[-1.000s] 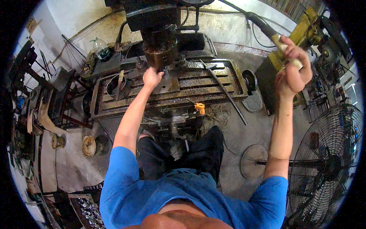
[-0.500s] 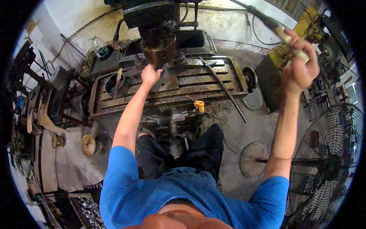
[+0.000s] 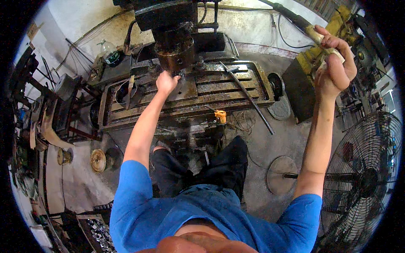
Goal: The person picks up metal parts from a bin and uses an air gun to blow air over them before placing them on a machine surface.
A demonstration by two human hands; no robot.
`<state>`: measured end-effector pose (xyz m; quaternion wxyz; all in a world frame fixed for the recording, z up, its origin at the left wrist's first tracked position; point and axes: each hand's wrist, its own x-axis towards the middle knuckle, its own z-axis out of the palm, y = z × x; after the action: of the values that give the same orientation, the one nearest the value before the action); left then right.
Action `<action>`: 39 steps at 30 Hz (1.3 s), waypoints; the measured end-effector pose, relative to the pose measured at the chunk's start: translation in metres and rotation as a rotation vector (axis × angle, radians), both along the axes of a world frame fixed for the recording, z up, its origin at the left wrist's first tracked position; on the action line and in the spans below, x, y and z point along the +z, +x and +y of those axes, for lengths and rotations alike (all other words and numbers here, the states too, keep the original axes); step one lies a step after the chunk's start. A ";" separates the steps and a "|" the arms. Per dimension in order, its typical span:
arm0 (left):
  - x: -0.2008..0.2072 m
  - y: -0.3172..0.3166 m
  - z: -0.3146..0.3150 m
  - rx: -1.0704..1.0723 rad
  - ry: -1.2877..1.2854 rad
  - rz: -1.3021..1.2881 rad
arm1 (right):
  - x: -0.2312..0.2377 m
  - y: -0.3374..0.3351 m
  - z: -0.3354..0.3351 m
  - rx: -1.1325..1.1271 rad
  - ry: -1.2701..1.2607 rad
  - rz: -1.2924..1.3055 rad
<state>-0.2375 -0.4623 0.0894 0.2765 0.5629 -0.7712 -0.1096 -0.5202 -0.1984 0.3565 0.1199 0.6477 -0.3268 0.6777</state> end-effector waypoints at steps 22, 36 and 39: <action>-0.005 0.001 0.002 0.047 0.013 0.022 | -0.006 0.004 -0.001 0.039 0.011 -0.058; 0.003 0.003 0.003 0.046 0.035 0.048 | -0.015 0.006 0.001 0.035 -0.003 -0.115; -0.002 0.002 0.003 0.060 -0.020 0.101 | -0.018 0.020 -0.001 -0.018 -0.009 -0.174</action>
<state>-0.2354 -0.4593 0.0870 0.3236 0.5769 -0.7400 -0.1219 -0.5006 -0.1991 0.3389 0.1001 0.5826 -0.3388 0.7319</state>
